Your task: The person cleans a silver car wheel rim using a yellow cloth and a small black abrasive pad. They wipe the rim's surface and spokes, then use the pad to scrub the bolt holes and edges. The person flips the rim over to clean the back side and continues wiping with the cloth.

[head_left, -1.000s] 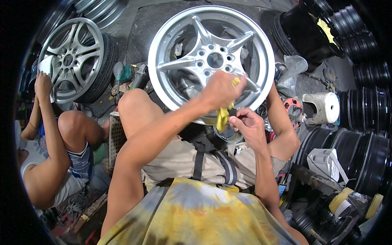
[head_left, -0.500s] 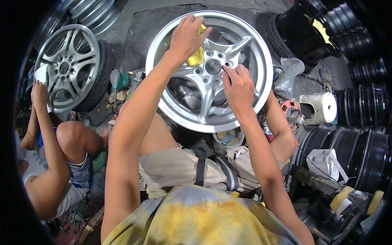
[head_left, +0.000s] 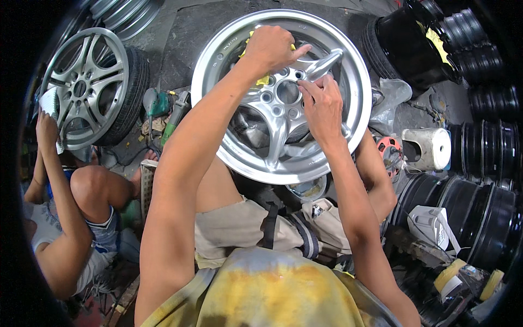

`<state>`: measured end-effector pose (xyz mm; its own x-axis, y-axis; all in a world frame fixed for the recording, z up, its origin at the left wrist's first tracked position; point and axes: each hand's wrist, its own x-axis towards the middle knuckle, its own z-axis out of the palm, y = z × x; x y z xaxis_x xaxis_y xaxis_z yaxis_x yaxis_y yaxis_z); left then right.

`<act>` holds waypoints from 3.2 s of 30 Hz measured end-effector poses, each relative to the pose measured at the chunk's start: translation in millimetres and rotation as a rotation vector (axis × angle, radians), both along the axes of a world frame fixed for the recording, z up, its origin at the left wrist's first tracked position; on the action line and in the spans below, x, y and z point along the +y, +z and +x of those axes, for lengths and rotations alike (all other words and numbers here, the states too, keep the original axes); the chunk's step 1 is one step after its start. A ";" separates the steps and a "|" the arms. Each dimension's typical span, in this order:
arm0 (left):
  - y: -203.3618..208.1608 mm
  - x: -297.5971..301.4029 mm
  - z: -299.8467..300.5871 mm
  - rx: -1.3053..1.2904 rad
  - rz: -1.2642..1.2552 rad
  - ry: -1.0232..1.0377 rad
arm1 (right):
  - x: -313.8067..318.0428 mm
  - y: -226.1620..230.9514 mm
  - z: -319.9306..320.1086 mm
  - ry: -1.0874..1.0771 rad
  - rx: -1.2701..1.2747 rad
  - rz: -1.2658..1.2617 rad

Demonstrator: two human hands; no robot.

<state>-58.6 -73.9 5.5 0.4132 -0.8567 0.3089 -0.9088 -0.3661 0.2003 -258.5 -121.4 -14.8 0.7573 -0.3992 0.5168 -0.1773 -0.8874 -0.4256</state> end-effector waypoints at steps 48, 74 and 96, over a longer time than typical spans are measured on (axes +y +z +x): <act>-15.7 -0.2 1.4 -0.036 -0.217 -0.002 | 10.5 -1.8 -11.9 -0.085 0.033 -0.065; -16.8 -0.7 8.1 -0.036 -0.225 0.001 | 5.7 -2.0 -4.7 -0.047 0.003 -0.109; -11.2 -4.6 4.4 0.021 -0.096 0.020 | -7.9 2.0 11.1 0.077 0.014 -0.135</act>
